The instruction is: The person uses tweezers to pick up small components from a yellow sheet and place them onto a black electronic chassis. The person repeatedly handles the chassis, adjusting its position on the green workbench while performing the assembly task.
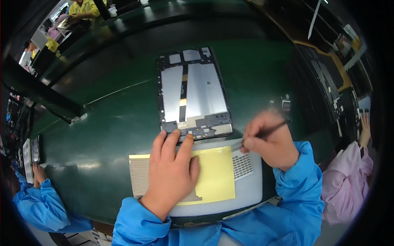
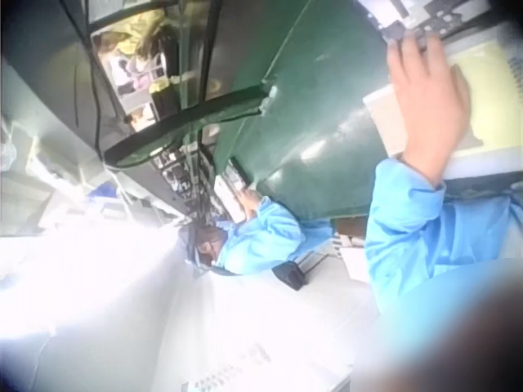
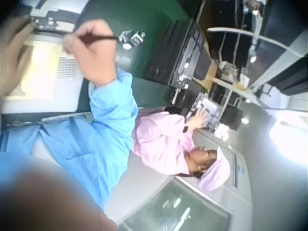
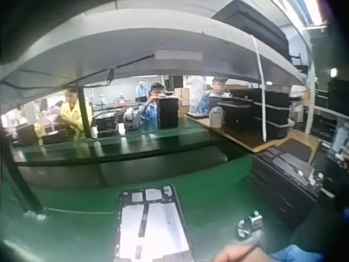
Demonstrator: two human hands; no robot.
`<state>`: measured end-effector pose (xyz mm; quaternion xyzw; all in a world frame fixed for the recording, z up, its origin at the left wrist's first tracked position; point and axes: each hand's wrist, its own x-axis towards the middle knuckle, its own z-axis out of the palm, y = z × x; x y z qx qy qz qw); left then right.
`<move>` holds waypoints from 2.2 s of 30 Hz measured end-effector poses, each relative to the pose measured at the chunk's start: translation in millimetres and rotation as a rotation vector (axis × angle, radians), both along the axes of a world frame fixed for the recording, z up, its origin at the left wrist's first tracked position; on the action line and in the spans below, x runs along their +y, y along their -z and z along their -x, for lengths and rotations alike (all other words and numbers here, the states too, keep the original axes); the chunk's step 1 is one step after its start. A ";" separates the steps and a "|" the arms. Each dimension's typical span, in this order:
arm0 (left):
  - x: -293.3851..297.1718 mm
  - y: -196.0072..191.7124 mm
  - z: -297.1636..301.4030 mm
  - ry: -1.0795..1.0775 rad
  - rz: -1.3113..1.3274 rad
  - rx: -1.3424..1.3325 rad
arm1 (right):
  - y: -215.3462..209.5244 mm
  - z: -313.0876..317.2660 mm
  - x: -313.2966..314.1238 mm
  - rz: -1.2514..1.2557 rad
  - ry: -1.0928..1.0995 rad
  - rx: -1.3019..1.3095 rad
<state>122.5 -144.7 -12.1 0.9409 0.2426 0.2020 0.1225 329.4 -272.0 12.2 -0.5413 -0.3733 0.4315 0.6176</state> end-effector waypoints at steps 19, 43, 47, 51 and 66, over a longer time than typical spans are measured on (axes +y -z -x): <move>-2.9 -1.2 -2.0 -0.007 -0.013 0.052 | 22.1 -4.5 -33.1 0.157 -0.029 -0.300; -1.6 -3.0 -1.0 -0.004 0.001 0.034 | 26.0 -5.2 -31.7 0.098 0.122 0.193; -2.3 -3.9 0.0 -0.001 0.010 0.028 | 21.6 -2.2 -31.1 0.090 0.130 0.175; 0.3 -3.5 -0.2 0.007 0.031 0.013 | 8.2 3.3 -14.7 0.070 0.140 0.052; 1.7 -3.9 2.1 0.021 0.052 -0.004 | 16.6 28.5 54.8 -0.012 0.036 -0.259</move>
